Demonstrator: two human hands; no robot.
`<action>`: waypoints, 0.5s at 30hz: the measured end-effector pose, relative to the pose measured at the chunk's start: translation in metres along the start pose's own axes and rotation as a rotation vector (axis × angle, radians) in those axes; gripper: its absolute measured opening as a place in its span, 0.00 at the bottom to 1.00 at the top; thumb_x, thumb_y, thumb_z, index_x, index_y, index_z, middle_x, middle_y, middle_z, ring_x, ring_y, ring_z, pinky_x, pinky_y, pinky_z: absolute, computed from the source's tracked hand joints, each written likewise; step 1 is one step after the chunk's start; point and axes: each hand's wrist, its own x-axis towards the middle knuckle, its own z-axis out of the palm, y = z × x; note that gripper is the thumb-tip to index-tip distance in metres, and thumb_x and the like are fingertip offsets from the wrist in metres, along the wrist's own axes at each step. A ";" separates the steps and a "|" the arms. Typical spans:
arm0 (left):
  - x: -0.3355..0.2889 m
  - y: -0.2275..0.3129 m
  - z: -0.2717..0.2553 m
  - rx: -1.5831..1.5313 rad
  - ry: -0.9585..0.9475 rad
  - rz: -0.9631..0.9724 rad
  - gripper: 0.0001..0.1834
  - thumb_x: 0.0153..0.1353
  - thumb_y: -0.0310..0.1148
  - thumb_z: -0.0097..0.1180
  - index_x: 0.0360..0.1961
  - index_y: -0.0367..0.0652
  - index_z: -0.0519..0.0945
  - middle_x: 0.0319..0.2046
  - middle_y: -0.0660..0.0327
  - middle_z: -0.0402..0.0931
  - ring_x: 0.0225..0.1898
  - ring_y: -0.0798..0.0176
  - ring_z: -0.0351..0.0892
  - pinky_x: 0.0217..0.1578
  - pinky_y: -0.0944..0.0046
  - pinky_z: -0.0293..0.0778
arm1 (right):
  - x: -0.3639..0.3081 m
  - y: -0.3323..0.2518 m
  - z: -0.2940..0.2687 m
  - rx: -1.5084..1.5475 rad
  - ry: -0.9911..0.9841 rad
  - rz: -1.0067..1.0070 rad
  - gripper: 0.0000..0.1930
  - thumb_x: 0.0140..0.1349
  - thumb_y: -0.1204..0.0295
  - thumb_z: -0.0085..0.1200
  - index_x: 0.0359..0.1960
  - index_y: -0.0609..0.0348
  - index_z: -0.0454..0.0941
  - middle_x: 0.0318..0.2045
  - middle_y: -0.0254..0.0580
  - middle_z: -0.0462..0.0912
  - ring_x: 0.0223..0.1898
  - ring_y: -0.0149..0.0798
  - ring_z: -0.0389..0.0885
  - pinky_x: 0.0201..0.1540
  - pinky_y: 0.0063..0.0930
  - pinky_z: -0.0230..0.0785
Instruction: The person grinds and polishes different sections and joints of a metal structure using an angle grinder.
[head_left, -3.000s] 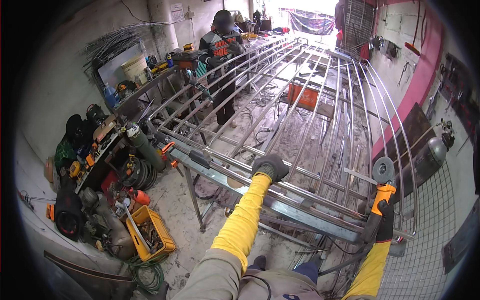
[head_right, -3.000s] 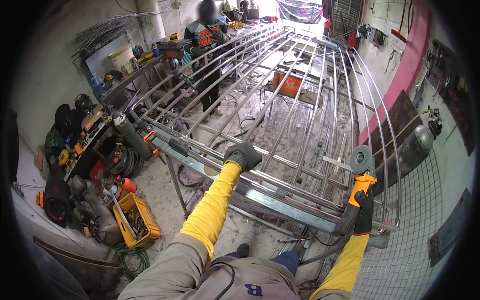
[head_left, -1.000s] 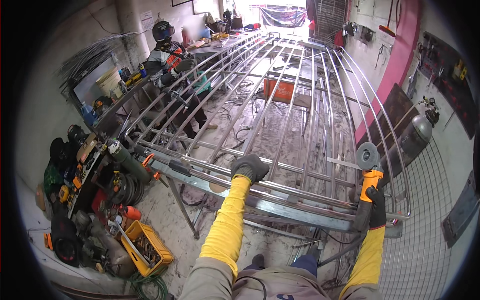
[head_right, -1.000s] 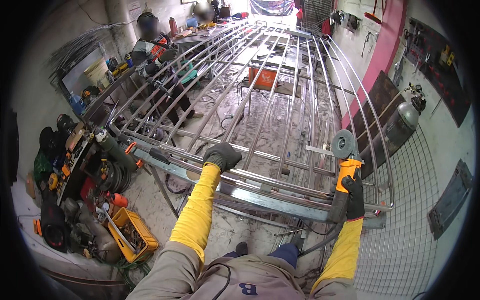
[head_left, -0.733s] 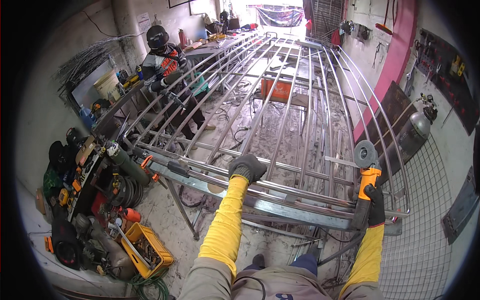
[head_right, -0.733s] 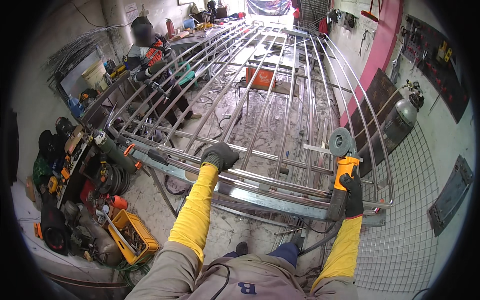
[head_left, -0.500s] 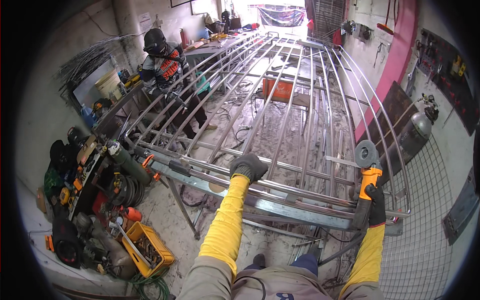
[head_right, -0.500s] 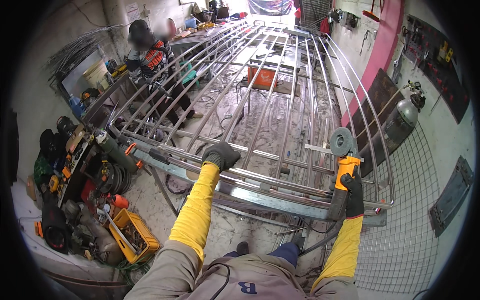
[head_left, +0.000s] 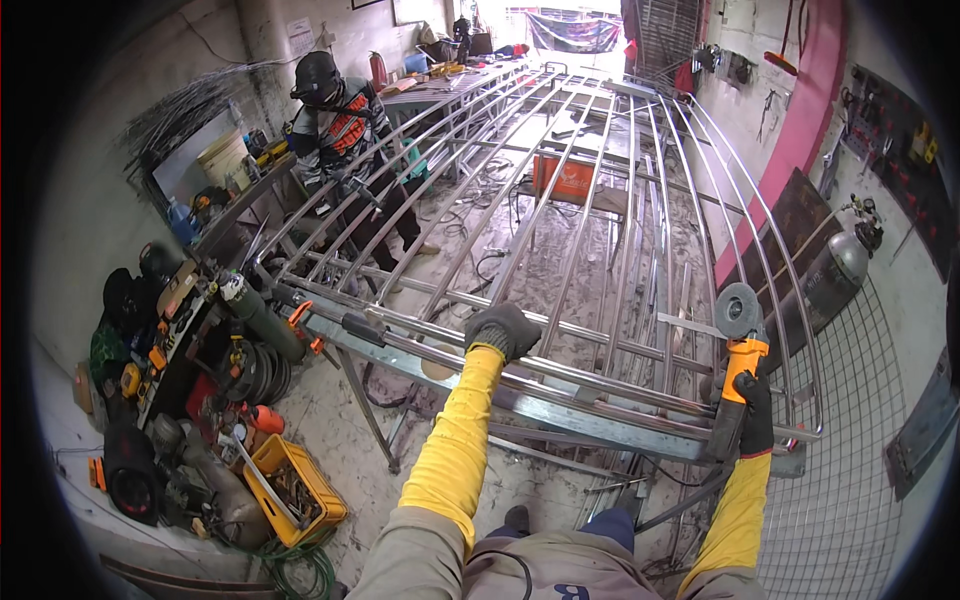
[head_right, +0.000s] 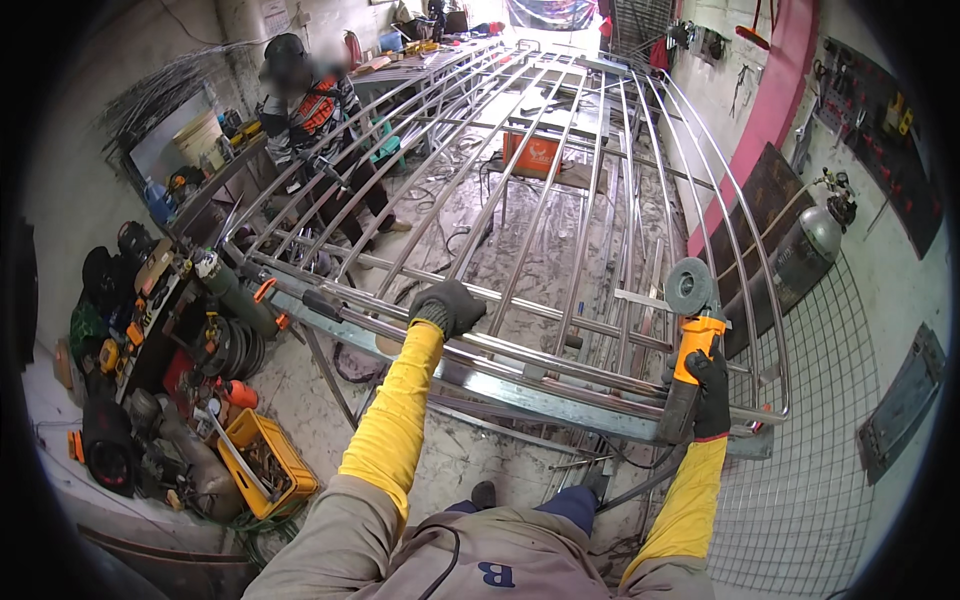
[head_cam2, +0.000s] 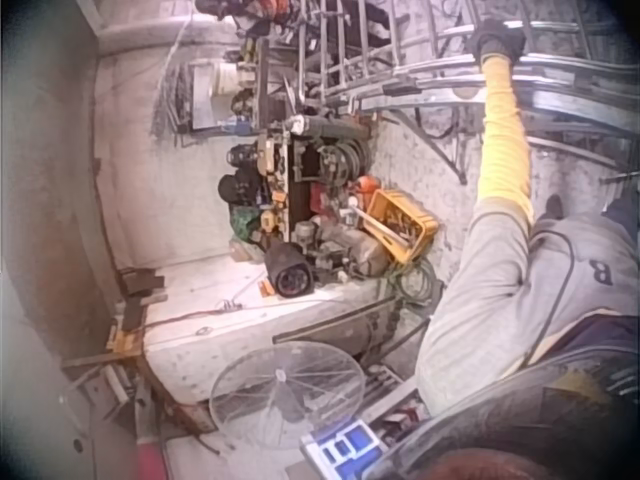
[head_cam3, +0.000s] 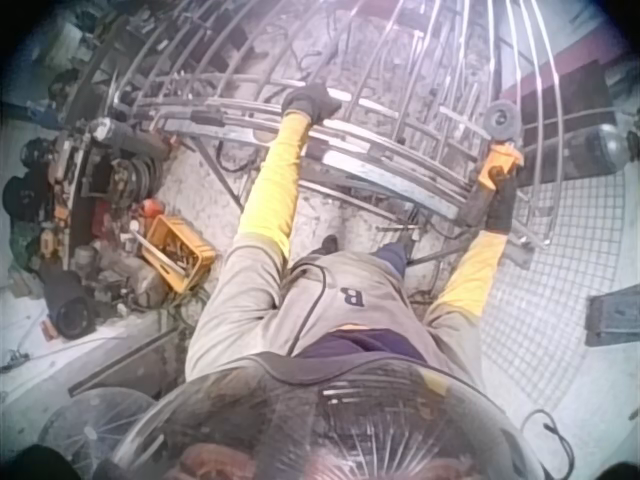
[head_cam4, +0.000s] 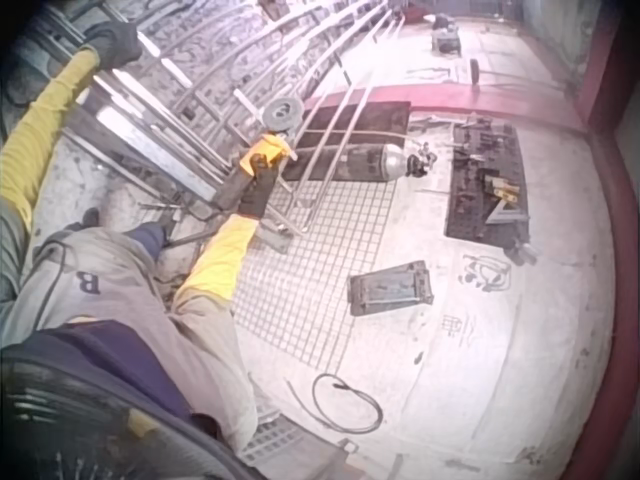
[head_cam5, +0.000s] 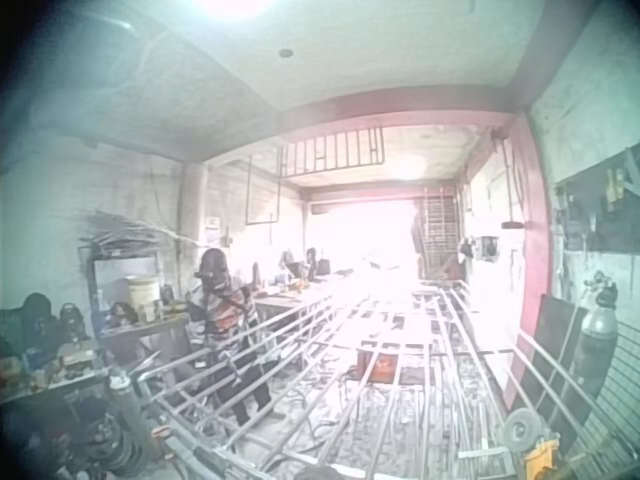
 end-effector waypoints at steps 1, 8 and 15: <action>-0.001 0.000 0.000 -0.002 -0.001 -0.001 0.29 0.61 0.53 0.58 0.48 0.37 0.91 0.48 0.42 0.89 0.51 0.40 0.91 0.56 0.46 0.84 | 0.000 0.000 0.001 -0.002 -0.001 0.001 0.23 0.66 0.61 0.66 0.58 0.59 0.76 0.37 0.42 0.87 0.33 0.37 0.90 0.37 0.30 0.87; -0.007 0.008 -0.010 -0.105 -0.001 0.012 0.30 0.62 0.55 0.57 0.49 0.39 0.91 0.50 0.41 0.88 0.52 0.39 0.90 0.55 0.46 0.84 | 0.001 0.000 -0.008 0.040 -0.043 0.012 0.23 0.67 0.62 0.66 0.58 0.59 0.76 0.37 0.42 0.88 0.32 0.37 0.90 0.35 0.30 0.87; 0.011 0.056 -0.032 -0.564 0.350 0.376 0.35 0.67 0.55 0.54 0.69 0.45 0.76 0.60 0.38 0.82 0.62 0.35 0.81 0.65 0.44 0.75 | 0.002 0.003 -0.012 0.043 -0.066 0.009 0.21 0.69 0.63 0.64 0.59 0.58 0.75 0.36 0.41 0.86 0.31 0.37 0.89 0.34 0.30 0.86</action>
